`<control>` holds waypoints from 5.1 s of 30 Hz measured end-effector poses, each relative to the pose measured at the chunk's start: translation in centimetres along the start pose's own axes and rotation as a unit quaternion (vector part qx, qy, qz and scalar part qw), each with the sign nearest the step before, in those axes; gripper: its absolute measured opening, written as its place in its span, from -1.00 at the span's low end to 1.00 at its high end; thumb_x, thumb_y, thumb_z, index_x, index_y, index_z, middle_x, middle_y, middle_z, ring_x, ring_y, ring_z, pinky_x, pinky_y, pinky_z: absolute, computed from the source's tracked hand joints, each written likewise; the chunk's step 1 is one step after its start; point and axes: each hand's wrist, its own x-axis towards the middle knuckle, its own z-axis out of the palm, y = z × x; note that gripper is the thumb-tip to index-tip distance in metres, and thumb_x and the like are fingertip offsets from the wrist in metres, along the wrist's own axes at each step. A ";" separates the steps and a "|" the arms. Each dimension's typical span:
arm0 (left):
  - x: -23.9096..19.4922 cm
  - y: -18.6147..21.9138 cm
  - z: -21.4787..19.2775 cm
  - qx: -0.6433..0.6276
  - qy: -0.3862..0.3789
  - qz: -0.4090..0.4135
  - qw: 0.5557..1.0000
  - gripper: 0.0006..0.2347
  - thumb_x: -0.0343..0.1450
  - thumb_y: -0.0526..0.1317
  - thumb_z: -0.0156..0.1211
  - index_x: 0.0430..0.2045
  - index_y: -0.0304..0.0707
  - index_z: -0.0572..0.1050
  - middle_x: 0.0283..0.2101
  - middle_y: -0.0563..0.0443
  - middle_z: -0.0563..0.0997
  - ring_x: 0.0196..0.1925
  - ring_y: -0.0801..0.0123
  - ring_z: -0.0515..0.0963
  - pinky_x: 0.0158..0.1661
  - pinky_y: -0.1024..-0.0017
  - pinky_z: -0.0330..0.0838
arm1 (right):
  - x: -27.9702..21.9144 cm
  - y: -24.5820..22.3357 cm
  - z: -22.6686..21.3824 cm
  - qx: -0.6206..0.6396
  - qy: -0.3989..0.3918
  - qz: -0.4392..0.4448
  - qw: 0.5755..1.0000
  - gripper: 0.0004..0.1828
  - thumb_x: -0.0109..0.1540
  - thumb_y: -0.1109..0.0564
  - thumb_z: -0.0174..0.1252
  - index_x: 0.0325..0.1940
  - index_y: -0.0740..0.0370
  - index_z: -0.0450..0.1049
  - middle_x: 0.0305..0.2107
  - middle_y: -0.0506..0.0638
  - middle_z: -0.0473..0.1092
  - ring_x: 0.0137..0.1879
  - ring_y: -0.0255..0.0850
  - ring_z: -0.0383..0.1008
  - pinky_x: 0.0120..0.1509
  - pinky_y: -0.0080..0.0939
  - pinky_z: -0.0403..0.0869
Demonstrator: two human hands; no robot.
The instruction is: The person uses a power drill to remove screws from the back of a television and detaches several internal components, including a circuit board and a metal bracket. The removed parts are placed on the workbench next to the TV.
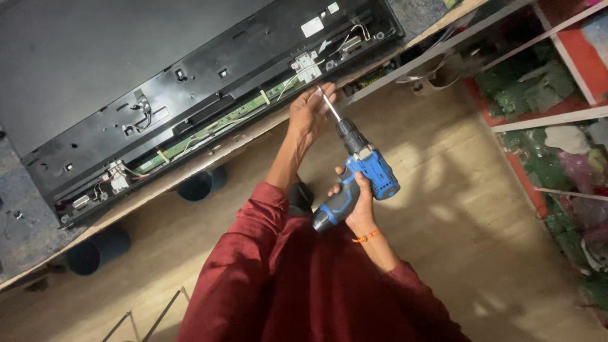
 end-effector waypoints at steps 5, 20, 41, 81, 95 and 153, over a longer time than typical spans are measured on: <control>0.1 0.3 0.1 0.039 -0.002 0.015 0.999 -0.72 0.52 -0.46 -0.02 0.09 -0.79 0.29 0.18 -0.48 0.48 0.22 -0.07 0.55 0.20 0.16 0.53 | 0.4 0.1 0.4 0.003 0.014 0.000 1.000 -0.46 0.24 -0.14 0.23 0.20 0.10 0.29 -0.08 0.05 0.45 -0.37 -0.15 0.44 -0.19 0.02 0.51; -7.5 5.3 3.4 0.757 0.090 0.473 0.442 -0.61 0.32 -0.39 0.17 0.09 -0.38 0.46 -0.07 -0.33 0.54 -0.02 -0.19 0.47 0.00 0.02 0.24 | 0.2 0.3 0.1 -0.210 -0.046 -0.068 0.974 -0.40 0.28 0.20 0.16 0.42 0.18 0.26 0.28 0.08 0.38 -0.13 -0.21 0.57 0.04 -0.17 0.53; -3.9 6.6 1.2 0.713 0.070 0.409 0.565 -0.84 0.36 -0.38 0.25 -0.22 -0.22 0.61 -0.22 -0.10 0.64 -0.06 0.04 0.59 0.07 0.09 0.29 | 0.6 1.2 0.2 -0.109 0.004 -0.035 0.993 -0.76 0.24 0.13 0.25 -0.07 0.25 0.44 -0.33 -0.02 0.44 -0.32 -0.20 0.46 -0.09 -0.13 0.47; -11.2 5.3 6.1 0.693 0.100 0.476 0.533 -0.64 0.44 -0.19 0.27 0.07 -0.38 0.39 0.07 -0.35 0.50 0.21 -0.14 0.42 0.22 0.05 0.23 | 0.7 2.9 0.1 -0.004 -0.050 0.017 0.999 -0.42 0.26 0.07 0.28 0.33 0.28 0.35 -0.11 0.07 0.46 -0.17 -0.15 0.52 -0.02 -0.11 0.55; -9.3 -1.9 3.4 0.215 -0.039 -0.111 0.969 -0.18 0.26 -0.27 0.53 0.32 -0.18 0.01 0.00 -0.10 0.50 -0.01 0.13 0.61 -0.11 0.18 0.66 | 2.5 3.8 -3.8 -0.036 -0.003 0.019 0.999 -0.66 0.27 0.11 0.27 0.09 0.25 0.42 -0.26 0.01 0.44 -0.22 -0.15 0.49 -0.04 -0.09 0.50; -22.6 11.0 -26.9 -0.201 0.000 0.088 0.976 -0.63 0.58 0.05 0.15 -0.37 -0.33 0.52 -0.55 0.06 0.46 -0.52 0.34 0.49 -0.53 0.43 0.40 | -10.3 12.0 11.5 -0.611 -0.262 -0.118 0.737 -0.29 0.14 0.22 0.32 0.37 0.28 0.29 0.04 0.10 0.49 -0.10 -0.17 0.55 -0.01 -0.20 0.53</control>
